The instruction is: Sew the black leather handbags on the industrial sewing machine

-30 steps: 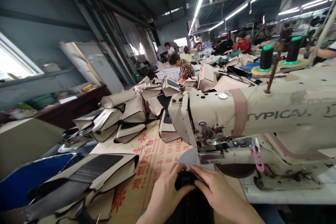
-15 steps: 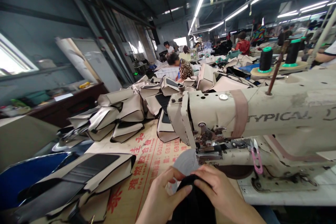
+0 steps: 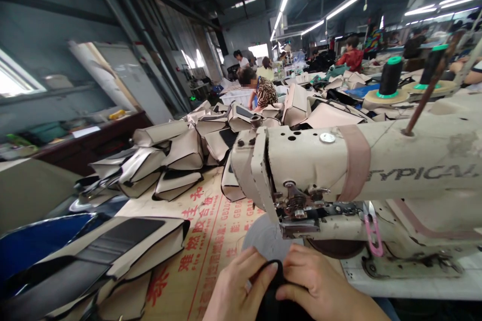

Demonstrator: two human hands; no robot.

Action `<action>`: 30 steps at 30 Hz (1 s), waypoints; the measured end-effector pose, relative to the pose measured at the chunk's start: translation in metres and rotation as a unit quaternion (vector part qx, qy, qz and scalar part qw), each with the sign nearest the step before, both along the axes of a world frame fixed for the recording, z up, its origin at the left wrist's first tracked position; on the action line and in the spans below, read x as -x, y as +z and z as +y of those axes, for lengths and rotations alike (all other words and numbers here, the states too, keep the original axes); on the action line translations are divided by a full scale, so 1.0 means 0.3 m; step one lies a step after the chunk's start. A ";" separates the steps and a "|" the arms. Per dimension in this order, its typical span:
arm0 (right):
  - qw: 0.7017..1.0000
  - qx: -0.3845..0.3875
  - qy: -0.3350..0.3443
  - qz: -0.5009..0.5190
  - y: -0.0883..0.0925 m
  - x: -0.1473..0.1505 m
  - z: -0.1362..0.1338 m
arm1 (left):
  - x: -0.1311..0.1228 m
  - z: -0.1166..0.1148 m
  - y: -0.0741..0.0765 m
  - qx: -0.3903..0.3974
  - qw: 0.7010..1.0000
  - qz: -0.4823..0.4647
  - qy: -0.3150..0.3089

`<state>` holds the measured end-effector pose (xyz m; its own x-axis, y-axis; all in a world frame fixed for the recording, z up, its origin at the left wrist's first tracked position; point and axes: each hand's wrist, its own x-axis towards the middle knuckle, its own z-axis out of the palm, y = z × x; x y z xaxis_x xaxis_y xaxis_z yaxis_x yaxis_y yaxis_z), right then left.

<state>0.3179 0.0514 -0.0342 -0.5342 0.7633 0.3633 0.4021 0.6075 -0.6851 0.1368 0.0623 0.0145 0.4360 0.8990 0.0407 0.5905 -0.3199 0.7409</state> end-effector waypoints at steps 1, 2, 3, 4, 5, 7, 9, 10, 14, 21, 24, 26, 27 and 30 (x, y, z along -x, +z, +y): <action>1.000 -0.005 -0.003 -0.004 -0.002 0.001 0.000 | -0.010 0.010 -0.006 0.051 0.998 -0.022 0.013; 1.000 -0.008 -0.007 -0.010 -0.003 0.001 -0.002 | -0.016 0.022 -0.013 0.108 0.993 -0.042 0.015; 1.000 -0.013 -0.013 -0.017 -0.004 0.001 -0.005 | -0.018 0.035 -0.021 0.161 0.985 -0.057 0.011; 0.999 -0.023 -0.020 -0.026 -0.004 -0.001 -0.010 | -0.016 0.047 -0.029 0.208 0.976 -0.065 0.004; 0.998 -0.037 -0.027 -0.040 -0.004 -0.003 -0.015 | -0.012 0.059 -0.035 0.248 0.966 -0.067 -0.005; 0.994 -0.068 -0.040 -0.082 -0.006 -0.008 -0.027 | -0.004 0.077 -0.043 0.299 0.952 -0.057 -0.016; 0.990 -0.077 -0.066 -0.100 -0.010 -0.014 -0.037 | 0.000 0.090 -0.043 0.331 0.942 -0.049 -0.015; 0.989 -0.068 -0.090 -0.092 -0.013 -0.016 -0.040 | -0.001 0.095 -0.042 0.340 0.939 -0.049 -0.015; 0.991 -0.031 -0.117 -0.064 -0.021 -0.014 -0.041 | -0.014 0.114 -0.038 0.371 0.926 -0.064 -0.002; 0.987 -0.082 -0.109 -0.080 -0.028 0.000 -0.038 | -0.012 0.046 -0.010 0.221 0.972 -0.064 0.042; 0.987 -0.078 -0.134 -0.049 -0.039 0.006 -0.049 | 0.007 -0.032 0.011 -0.007 1.000 -0.004 0.009; 0.986 -0.073 -0.145 -0.025 -0.047 0.010 -0.059 | 0.021 -0.064 0.010 -0.097 0.992 0.061 -0.059; 0.986 -0.069 -0.151 -0.016 -0.051 0.012 -0.064 | 0.027 -0.071 0.004 -0.133 0.983 0.093 -0.088; 0.984 -0.057 -0.166 -0.006 -0.052 0.012 -0.074 | 0.038 -0.064 -0.022 -0.194 0.960 0.154 -0.131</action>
